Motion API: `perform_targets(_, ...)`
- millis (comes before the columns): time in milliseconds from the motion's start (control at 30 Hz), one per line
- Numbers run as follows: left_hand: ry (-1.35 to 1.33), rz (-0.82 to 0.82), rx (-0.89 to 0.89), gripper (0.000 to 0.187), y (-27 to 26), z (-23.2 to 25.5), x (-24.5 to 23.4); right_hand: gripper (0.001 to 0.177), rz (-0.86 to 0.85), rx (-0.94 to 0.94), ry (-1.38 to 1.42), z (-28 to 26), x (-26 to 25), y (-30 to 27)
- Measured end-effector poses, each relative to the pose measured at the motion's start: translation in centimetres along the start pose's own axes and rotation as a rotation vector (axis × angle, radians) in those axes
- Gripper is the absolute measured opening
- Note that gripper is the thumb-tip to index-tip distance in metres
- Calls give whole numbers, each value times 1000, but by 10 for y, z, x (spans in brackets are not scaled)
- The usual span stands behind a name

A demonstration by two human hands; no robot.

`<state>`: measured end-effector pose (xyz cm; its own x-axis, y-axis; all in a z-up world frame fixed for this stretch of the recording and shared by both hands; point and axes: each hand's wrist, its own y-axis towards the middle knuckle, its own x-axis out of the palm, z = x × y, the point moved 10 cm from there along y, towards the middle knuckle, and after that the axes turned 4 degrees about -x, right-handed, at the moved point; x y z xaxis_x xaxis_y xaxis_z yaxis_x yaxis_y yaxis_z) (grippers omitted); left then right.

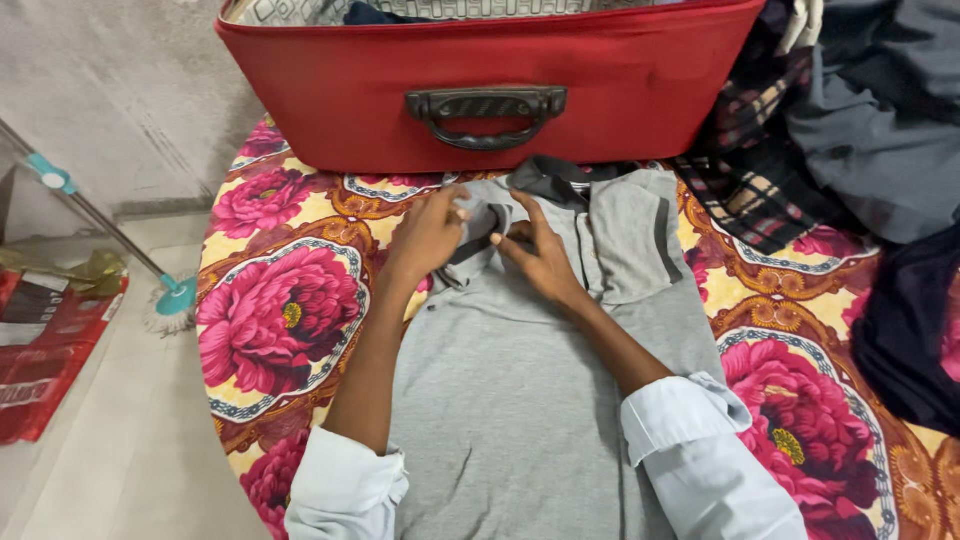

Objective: The person folds a grey t-shirt on a floral bedspread. They smooth the fabric, fold the sleeves inward, fold the shirt in half lengthwise, and then fold it into a compact rectangle.

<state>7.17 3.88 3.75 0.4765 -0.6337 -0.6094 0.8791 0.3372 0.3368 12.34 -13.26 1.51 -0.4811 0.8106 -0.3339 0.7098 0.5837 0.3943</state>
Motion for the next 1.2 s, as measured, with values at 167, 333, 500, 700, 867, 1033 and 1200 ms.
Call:
perform_targets(167, -654, -275, 56, 26, 14, -51, 45, 41, -36, -173, -37, -10, 5, 0)
perform_targets(333, -968, -116, -85, 27, 20, -107, 24, 37, -8, -80, 30, 23, 4, 4)
perform_targets(500, -882, -48, -97, 25, 23, -126, 26, 28, 132, 0, 345, 44, -19, 17)
perform_targets(700, -618, 16, 156, 38, 19, -99, 27, 22, 330, 263, 529, 28, -60, 9)
perform_targets(867, 24, 131, 387, 52, -12, -35, 18, 40, 368, 179, 178, 28, -82, 9)
perform_targets(1033, 86, 31, 350, 54, -20, -18, 20, 41, 377, 201, 14, 67, -95, 13)
perform_targets(1200, 247, -20, 346, 58, -27, -9, 28, 45, 496, 37, -227, 56, -124, 10)
